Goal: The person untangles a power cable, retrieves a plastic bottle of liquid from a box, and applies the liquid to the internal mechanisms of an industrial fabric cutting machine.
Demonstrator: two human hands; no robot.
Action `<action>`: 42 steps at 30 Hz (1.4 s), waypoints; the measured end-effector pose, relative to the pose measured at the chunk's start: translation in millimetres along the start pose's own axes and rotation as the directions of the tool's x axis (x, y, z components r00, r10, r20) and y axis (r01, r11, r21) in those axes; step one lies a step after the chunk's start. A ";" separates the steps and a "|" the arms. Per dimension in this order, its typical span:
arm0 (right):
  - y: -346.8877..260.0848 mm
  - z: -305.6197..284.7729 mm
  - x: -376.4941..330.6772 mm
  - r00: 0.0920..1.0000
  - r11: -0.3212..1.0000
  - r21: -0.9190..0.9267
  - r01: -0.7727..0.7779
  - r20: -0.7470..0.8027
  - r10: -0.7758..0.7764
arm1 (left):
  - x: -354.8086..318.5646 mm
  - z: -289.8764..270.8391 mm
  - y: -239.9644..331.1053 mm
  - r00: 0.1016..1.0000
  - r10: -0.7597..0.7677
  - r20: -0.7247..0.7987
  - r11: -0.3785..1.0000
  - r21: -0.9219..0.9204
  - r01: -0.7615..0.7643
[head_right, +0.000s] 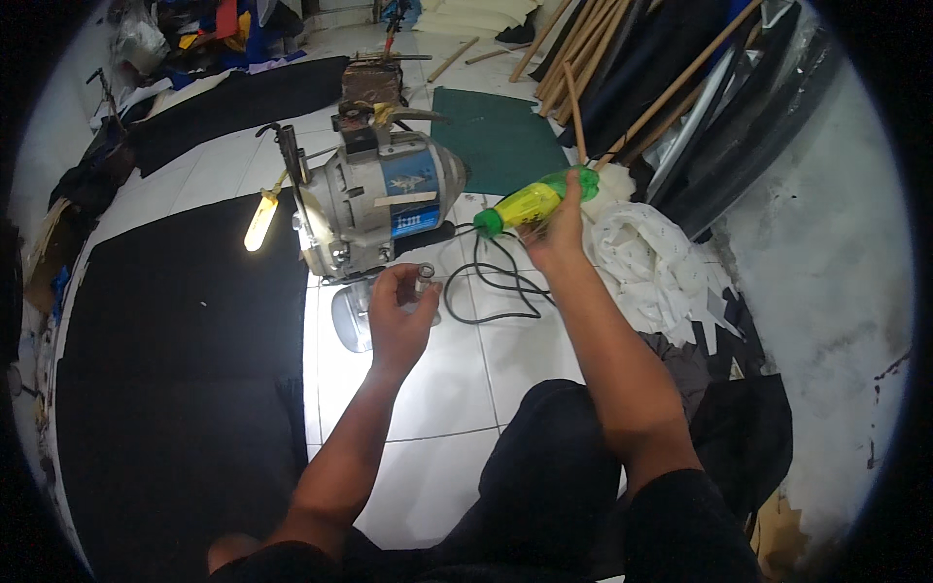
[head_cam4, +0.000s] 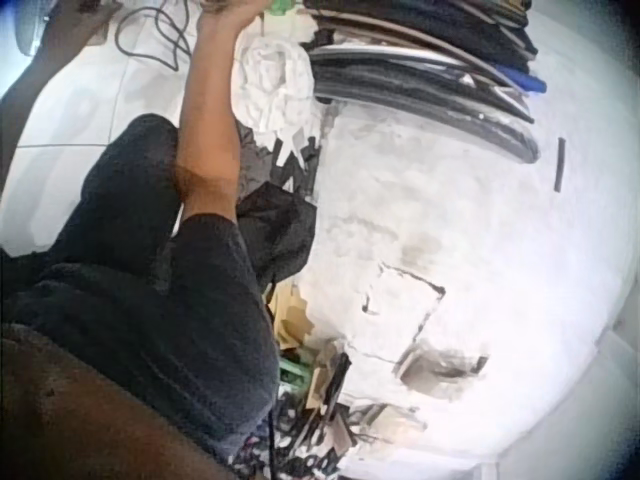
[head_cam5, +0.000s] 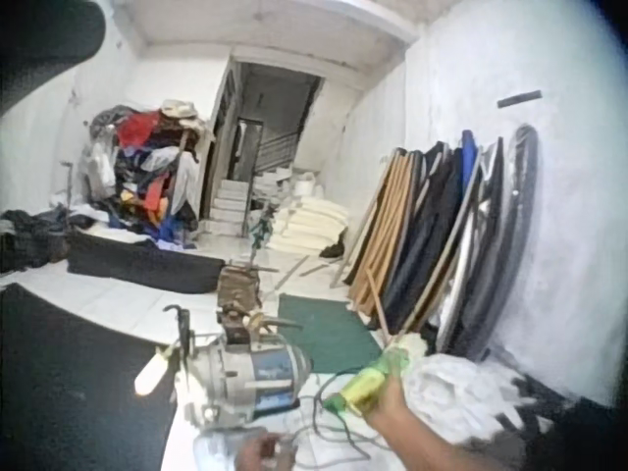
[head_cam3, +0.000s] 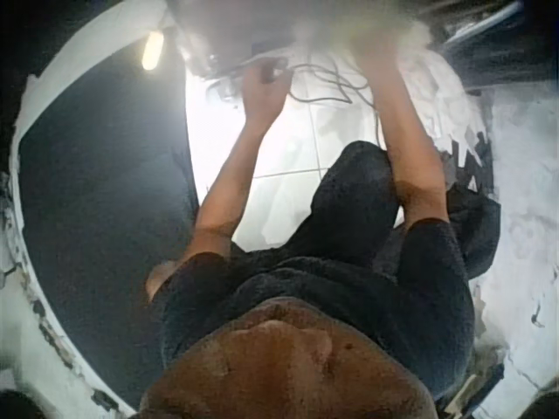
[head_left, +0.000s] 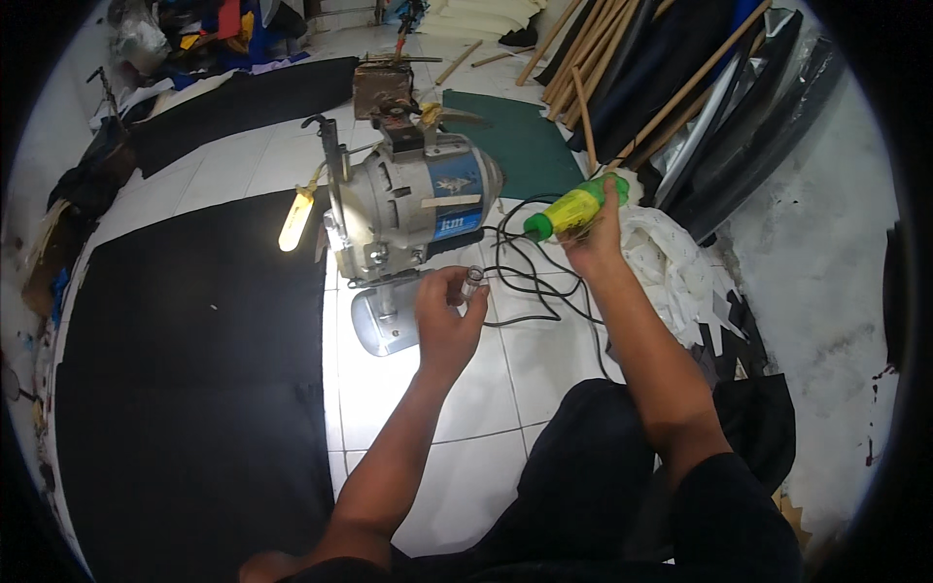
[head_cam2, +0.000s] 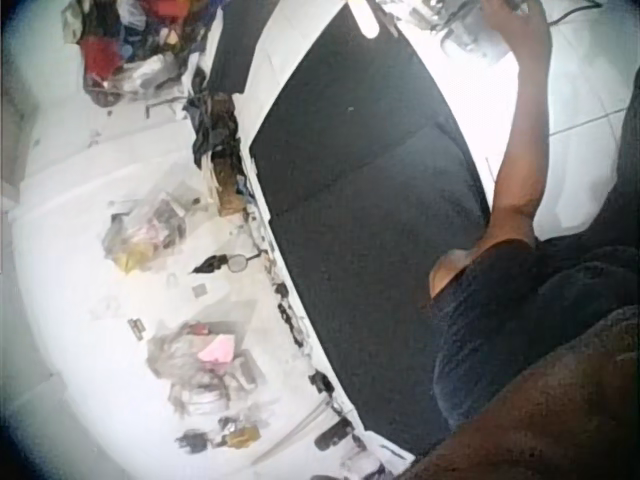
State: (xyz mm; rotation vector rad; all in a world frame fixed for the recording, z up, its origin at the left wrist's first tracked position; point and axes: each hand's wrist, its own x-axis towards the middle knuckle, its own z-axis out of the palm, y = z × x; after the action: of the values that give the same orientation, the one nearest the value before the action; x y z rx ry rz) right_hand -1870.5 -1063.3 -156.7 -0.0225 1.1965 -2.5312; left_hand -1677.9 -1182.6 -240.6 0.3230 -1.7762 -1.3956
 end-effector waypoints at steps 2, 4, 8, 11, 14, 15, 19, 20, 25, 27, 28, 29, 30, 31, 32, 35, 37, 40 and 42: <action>-2.4 -3.4 2.4 1.000 1.000 -0.002 0.012 -0.012 -0.012 | -1.4 1.4 -10.9 0.999 0.022 -0.037 0.999 0.040 -0.021; 0.2 -6.6 7.7 1.000 1.000 0.007 -0.001 0.031 0.001 | -3.4 -6.0 -31.6 0.998 -0.026 -0.065 0.999 0.022 0.028; -0.3 -5.6 3.4 0.998 1.000 0.007 0.021 0.061 -0.022 | -11.3 -19.3 -74.6 0.983 -0.095 -0.156 0.993 0.050 0.104; -4.0 -7.0 4.4 0.997 0.999 -0.004 0.053 0.047 -0.053 | -12.9 -31.8 -99.2 0.966 -0.151 -0.210 0.969 0.160 0.186; -2.0 -8.9 8.2 0.995 0.998 -0.030 0.050 0.088 -0.047 | -11.0 -49.8 -130.5 0.936 -0.220 -0.275 0.969 0.048 0.243; 0.0 -7.4 7.3 0.996 0.998 -0.029 0.052 0.073 -0.050 | -10.9 -55.8 -137.7 0.926 -0.250 -0.284 0.962 0.039 0.272; -2.1 -6.2 4.0 0.997 0.997 -0.038 0.073 0.018 -0.073 | -3.4 -62.3 -140.6 0.920 -0.258 -0.294 0.957 0.051 0.284; -5.0 -7.3 5.2 0.997 0.997 -0.028 0.074 0.025 -0.073 | 0.0 -63.4 -138.2 0.918 -0.267 -0.294 0.953 0.062 0.297; -6.2 -11.7 7.2 0.995 0.999 -0.008 0.051 0.089 -0.050 | 11.2 -68.5 -132.1 0.916 -0.234 -0.326 0.967 0.019 0.254; -7.1 -14.2 7.7 0.990 0.997 -0.028 0.065 0.123 -0.061 | 15.8 -69.6 -128.9 0.924 -0.194 -0.329 0.975 0.036 0.218; -7.8 -15.4 7.9 0.988 0.997 -0.037 0.073 0.140 -0.067 | 14.4 -69.2 -126.6 0.924 -0.191 -0.330 0.970 0.081 0.230; -8.4 -15.3 8.2 0.988 0.997 -0.037 0.073 0.139 -0.067 | 14.7 -69.4 -124.6 0.927 -0.190 -0.322 0.970 0.084 0.228; -9.1 -15.2 8.4 0.988 0.997 -0.037 0.074 0.137 -0.068 | 15.4 -69.3 -122.6 0.930 -0.189 -0.314 0.970 0.086 0.226; -9.6 -15.1 8.7 0.988 0.997 -0.037 0.075 0.135 -0.069 | 16.0 -69.0 -120.5 0.933 -0.188 -0.306 0.971 0.088 0.224; -7.8 -11.0 6.2 0.992 0.997 -0.039 0.069 0.109 -0.065 | 16.4 -70.9 -120.8 0.934 -0.193 -0.301 0.968 0.097 0.231; -4.6 -5.1 1.0 0.997 0.997 -0.048 0.063 0.057 -0.060 | 16.7 -71.5 -117.8 0.937 -0.204 -0.284 0.964 0.105 0.242; -7.1 -8.3 2.7 0.996 0.996 -0.057 0.072 0.057 -0.069 | 17.1 -66.1 -110.8 0.939 -0.208 -0.273 0.968 0.084 0.238; -3.6 -5.8 3.0 0.995 0.996 -0.057 0.068 0.080 -0.064 | 16.9 -69.7 -114.3 0.941 -0.155 -0.302 0.974 0.115 0.197; -4.2 -7.2 3.4 0.994 0.995 -0.061 0.072 0.087 -0.067 | 16.5 -68.8 -113.7 0.942 -0.178 -0.283 0.969 0.116 0.218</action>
State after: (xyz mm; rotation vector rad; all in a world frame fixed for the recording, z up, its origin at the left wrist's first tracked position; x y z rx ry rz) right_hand -1876.1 -1056.5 -158.6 -0.1886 1.2638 -2.5228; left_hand -1669.7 -1279.6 -332.5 0.7548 -1.6536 -1.2891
